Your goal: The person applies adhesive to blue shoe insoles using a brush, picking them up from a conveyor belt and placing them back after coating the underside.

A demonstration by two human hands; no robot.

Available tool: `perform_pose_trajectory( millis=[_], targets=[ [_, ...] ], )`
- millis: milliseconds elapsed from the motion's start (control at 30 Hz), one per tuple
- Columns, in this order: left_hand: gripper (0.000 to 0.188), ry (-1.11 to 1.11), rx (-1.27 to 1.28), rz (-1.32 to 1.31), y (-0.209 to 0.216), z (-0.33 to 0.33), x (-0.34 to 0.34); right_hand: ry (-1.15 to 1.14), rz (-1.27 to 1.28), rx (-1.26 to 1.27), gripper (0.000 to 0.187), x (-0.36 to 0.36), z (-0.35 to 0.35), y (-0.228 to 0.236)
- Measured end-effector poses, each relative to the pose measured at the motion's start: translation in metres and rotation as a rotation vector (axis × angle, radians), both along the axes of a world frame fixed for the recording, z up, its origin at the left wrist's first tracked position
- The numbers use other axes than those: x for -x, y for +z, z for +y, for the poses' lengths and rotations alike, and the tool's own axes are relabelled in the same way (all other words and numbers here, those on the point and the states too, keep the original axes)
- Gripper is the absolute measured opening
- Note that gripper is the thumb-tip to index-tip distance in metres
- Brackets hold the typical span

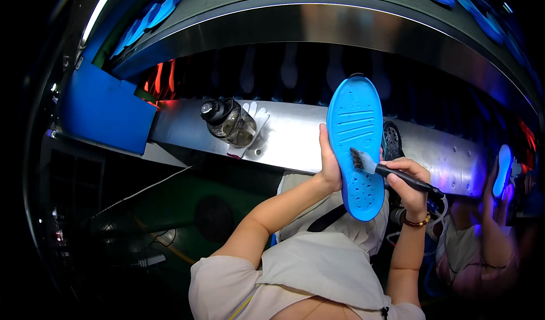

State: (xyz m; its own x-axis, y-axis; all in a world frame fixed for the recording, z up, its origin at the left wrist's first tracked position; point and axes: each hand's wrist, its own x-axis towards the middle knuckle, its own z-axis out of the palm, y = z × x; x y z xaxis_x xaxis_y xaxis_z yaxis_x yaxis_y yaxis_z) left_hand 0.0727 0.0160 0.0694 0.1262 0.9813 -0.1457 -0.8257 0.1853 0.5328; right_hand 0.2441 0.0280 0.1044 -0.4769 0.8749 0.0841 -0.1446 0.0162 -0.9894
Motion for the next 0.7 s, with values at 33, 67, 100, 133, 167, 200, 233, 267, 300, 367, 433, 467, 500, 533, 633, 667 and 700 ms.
perform_pose_trajectory(
  millis=[33, 67, 100, 133, 167, 200, 233, 267, 300, 367, 433, 467, 500, 533, 633, 667, 700],
  targets=[
    [0.098, 0.024, 0.036, 0.013, 0.001, 0.003, 0.0, 0.072, -0.033, -0.09, 0.018, 0.0, 0.002, -0.003],
    [0.098, 0.028, 0.031, 0.014, 0.002, 0.003, 0.002, 0.141, -0.067, -0.18, 0.018, -0.001, 0.003, -0.006],
    [0.098, 0.008, 0.015, -0.018, 0.004, 0.0, 0.004, 0.17, -0.08, -0.34, 0.019, 0.001, 0.001, -0.006],
    [0.098, -0.012, 0.002, -0.051, 0.006, -0.002, 0.005, 0.208, -0.085, -0.374, 0.021, 0.0, 0.0, -0.002],
    [0.098, -0.013, -0.072, -0.146, 0.001, -0.001, 0.006, 0.295, 0.031, -0.294, 0.022, -0.003, 0.002, -0.003],
    [0.098, -0.011, -0.071, -0.147, -0.001, -0.001, 0.007, 0.38, 0.146, -0.212, 0.023, -0.006, 0.005, -0.006],
    [0.098, -0.006, -0.07, -0.106, 0.0, 0.001, 0.007, 0.318, 0.253, -0.075, 0.024, -0.006, 0.002, -0.007],
    [0.098, 0.0, -0.069, -0.066, 0.001, 0.001, 0.006, 0.189, 0.204, 0.02, 0.021, -0.008, -0.001, -0.004],
    [0.098, 0.017, -0.04, -0.045, 0.002, 0.001, 0.004, 0.083, 0.071, 0.001, 0.02, -0.003, -0.002, -0.004],
    [0.098, 0.022, -0.012, -0.04, 0.003, 0.003, 0.003, 0.054, -0.003, -0.022, 0.019, 0.001, 0.0, -0.008],
    [0.098, 0.016, 0.037, -0.02, 0.008, 0.0, 0.005, 0.198, -0.033, -0.245, 0.02, -0.002, -0.001, -0.007],
    [0.098, 0.016, 0.037, -0.021, 0.007, 0.001, 0.006, 0.259, 0.002, -0.272, 0.021, -0.004, 0.0, -0.007],
    [0.099, 0.006, -0.019, -0.055, 0.004, 0.002, 0.008, 0.352, 0.114, -0.208, 0.021, -0.007, 0.005, -0.01],
    [0.099, -0.004, -0.072, -0.09, 0.002, 0.002, 0.008, 0.366, 0.29, -0.098, 0.022, -0.007, 0.003, -0.013],
    [0.099, 0.033, -0.017, -0.021, 0.003, 0.004, 0.007, -0.011, 0.021, 0.04, 0.024, -0.001, 0.0, -0.01],
    [0.099, 0.051, 0.007, 0.017, 0.004, 0.005, 0.006, -0.012, 0.02, 0.04, 0.024, 0.0, -0.002, -0.011],
    [0.099, 0.05, 0.006, 0.017, 0.006, 0.003, 0.005, 0.074, 0.002, -0.049, 0.024, 0.0, -0.005, -0.013]
  ],
)
